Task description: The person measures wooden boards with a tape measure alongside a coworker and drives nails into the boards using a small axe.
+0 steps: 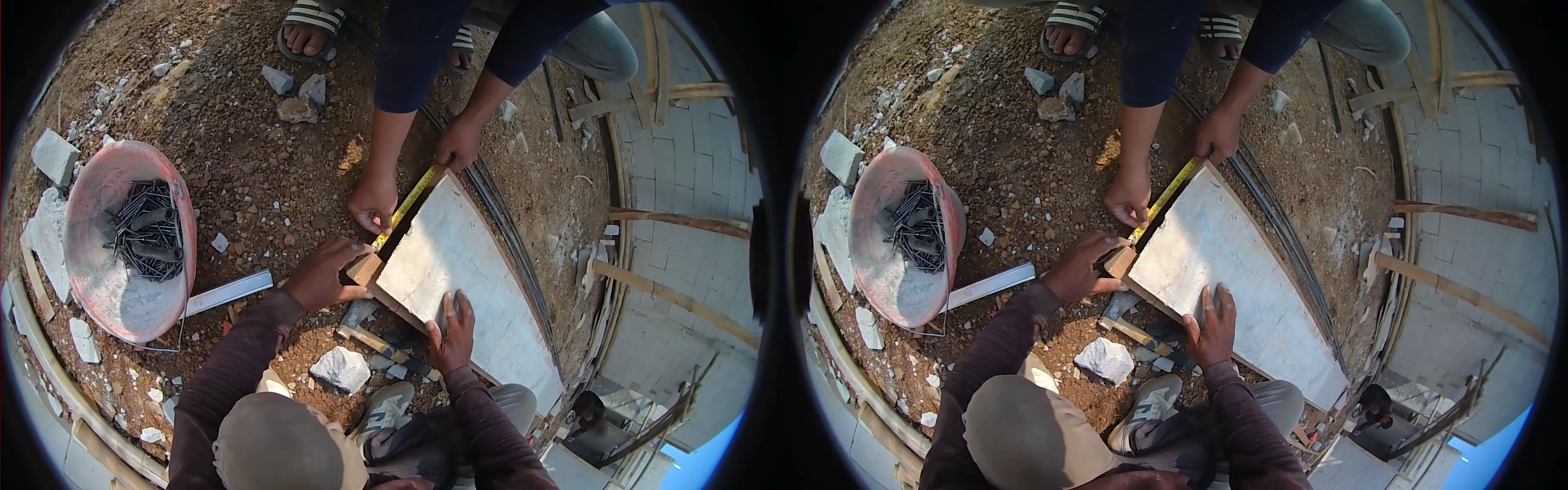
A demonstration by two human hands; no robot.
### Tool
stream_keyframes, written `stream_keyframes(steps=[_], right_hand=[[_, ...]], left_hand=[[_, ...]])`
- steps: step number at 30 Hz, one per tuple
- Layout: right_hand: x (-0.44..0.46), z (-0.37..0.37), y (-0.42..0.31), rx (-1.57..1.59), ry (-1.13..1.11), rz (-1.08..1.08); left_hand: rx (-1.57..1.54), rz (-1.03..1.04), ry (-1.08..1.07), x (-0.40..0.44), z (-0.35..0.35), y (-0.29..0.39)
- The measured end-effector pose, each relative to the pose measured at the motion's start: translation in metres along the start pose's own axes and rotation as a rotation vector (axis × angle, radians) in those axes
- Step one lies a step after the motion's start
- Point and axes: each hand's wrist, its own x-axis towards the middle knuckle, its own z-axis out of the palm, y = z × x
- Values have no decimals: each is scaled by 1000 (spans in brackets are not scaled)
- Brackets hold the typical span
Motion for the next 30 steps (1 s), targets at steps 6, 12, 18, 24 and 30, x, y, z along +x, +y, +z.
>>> stream_keyframes(steps=[6,12,18,24,30], right_hand=[[2,4,-3,12,8,46],[5,8,-8,36,1,111],[8,11,-11,40,7,119],[8,13,-9,17,5,123],[8,16,-9,14,17,100]], left_hand=[[-31,-46,15,1,1,1],[4,-44,60,-1,2,4],[46,-47,122,-2,8,8],[37,-55,116,-2,8,16],[51,-10,172,-6,14,17]])
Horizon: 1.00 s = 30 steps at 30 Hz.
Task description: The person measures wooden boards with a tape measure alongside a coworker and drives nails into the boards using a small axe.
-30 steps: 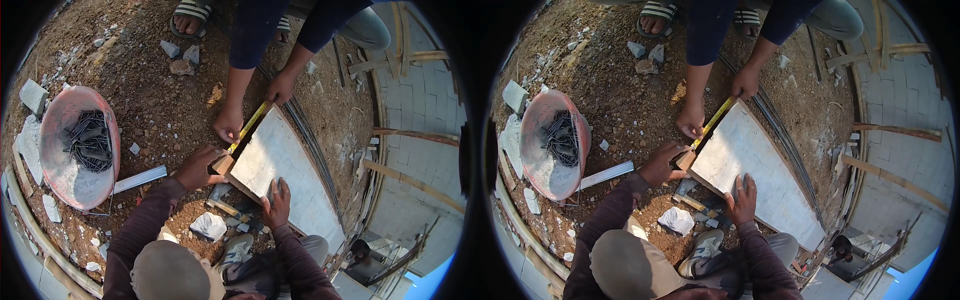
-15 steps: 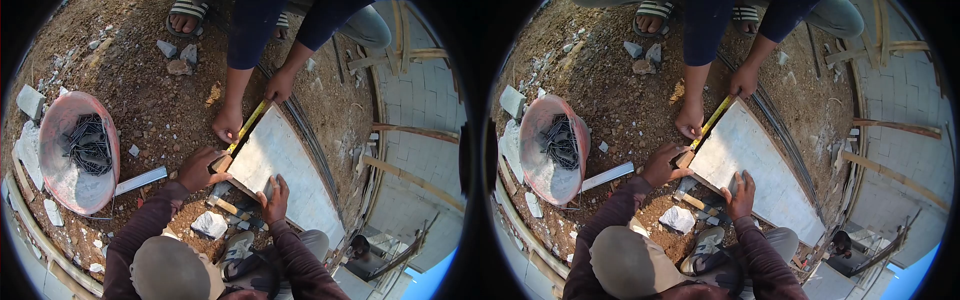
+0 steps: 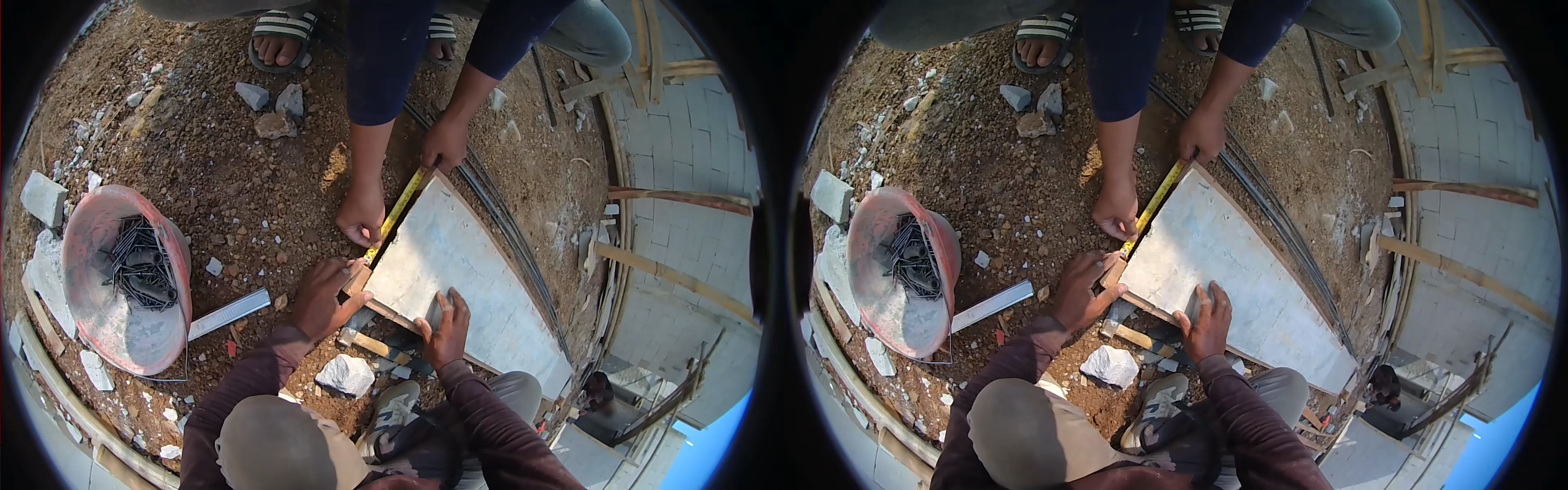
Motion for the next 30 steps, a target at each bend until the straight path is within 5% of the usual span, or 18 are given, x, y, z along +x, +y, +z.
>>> stream_keyframes(steps=[30], right_hand=[[0,-1,0,-27,-55,34]], left_hand=[[159,-35,55,-13,23,4]])
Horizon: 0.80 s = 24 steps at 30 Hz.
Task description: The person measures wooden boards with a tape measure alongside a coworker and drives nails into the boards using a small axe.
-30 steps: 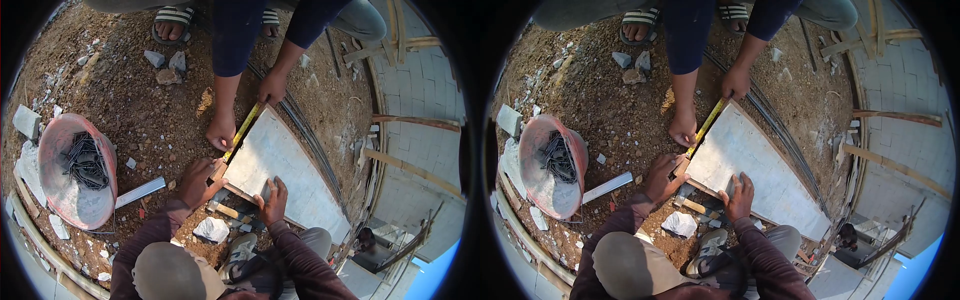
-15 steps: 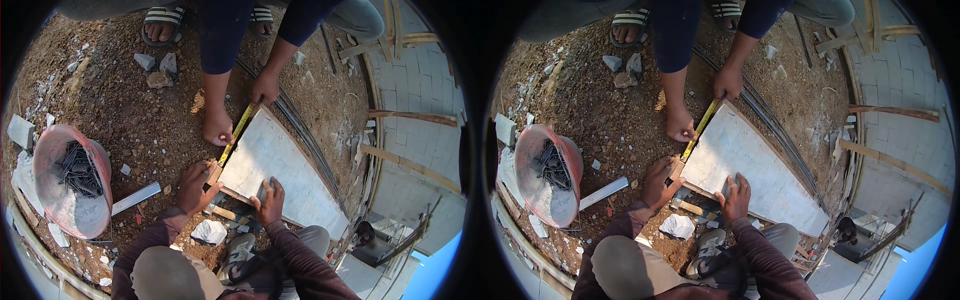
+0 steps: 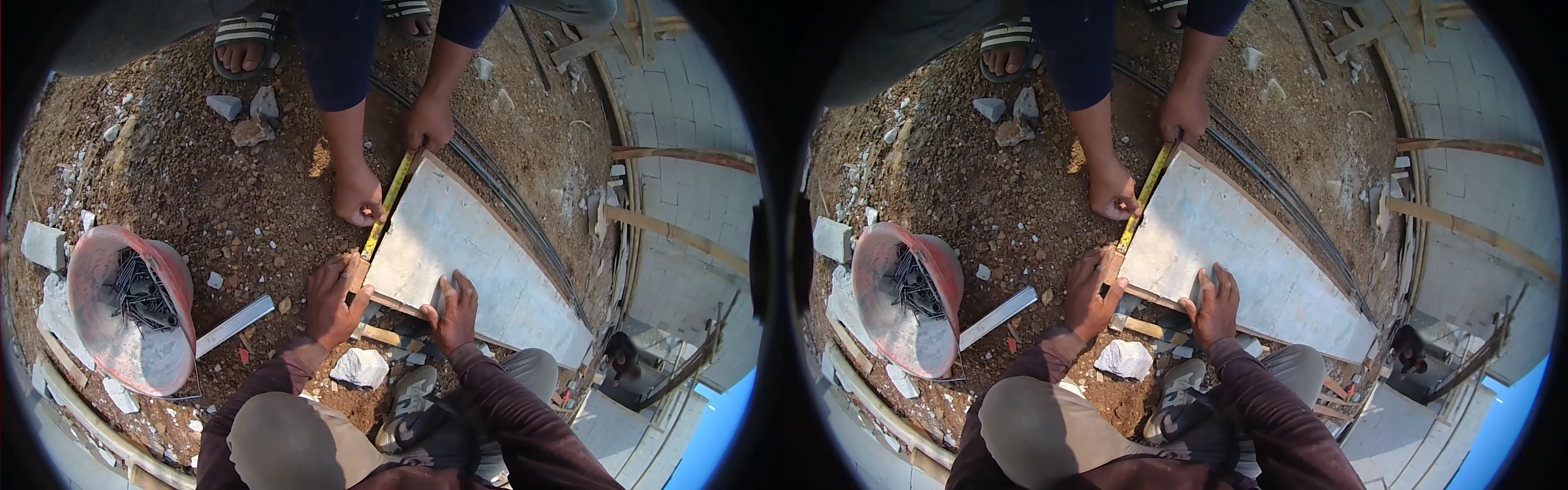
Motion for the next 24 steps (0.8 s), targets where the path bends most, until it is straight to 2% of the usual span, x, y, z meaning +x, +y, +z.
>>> stream_keyframes(steps=[10,12,19,22,24], right_hand=[[1,-9,0,1,-52,44],[0,-10,2,-7,-43,35],[-7,1,8,-43,-27,64],[-8,3,5,5,-17,95],[-11,11,7,32,-8,107]], left_hand=[[48,-81,-51,-2,7,8],[-23,-79,-71,-1,9,10],[154,-90,-187,-5,7,-16],[-244,-282,-301,8,5,-26],[-317,-344,-373,26,10,-24]])
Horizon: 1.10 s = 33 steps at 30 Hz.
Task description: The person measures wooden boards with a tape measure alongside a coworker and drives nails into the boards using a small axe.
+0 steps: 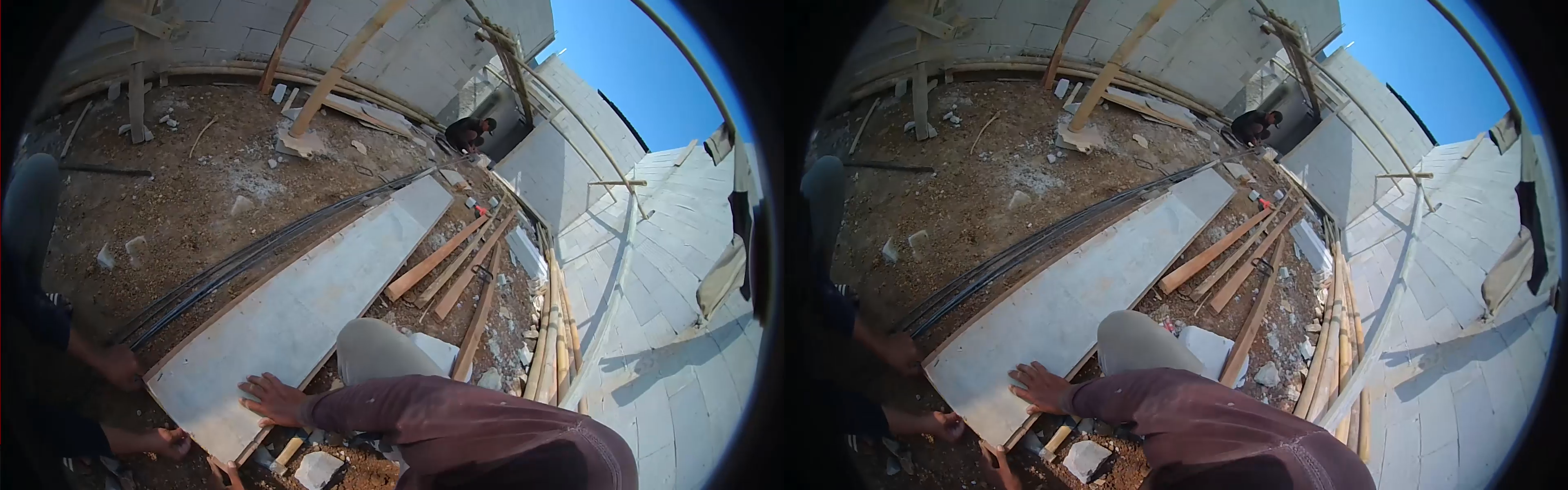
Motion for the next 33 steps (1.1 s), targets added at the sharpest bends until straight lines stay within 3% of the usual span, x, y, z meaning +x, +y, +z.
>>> stream_keyframes(steps=[7,10,12,18,19,20,22,24,27,33], right_hand=[[2,6,0,83,30,5],[5,-4,0,36,-70,6],[7,-1,-1,78,23,10],[-1,-35,0,26,0,-15],[2,-30,2,21,14,-26],[2,-31,0,-37,45,-53],[5,-23,1,-41,75,-70],[2,-18,2,-12,120,-89],[1,-12,1,-35,124,-96],[-5,-8,-4,-6,120,-140]], left_hand=[[103,-107,-163,34,13,43],[131,-137,-198,40,19,57],[131,-154,-219,39,16,61],[-90,-186,-384,4,-27,42],[-90,-150,-369,-4,-28,38],[39,-76,-171,-13,-22,39],[389,163,-82,-13,-26,10],[449,20,-2,-20,-20,48],[615,95,39,-18,-18,29],[487,-36,77,-28,-18,48]])
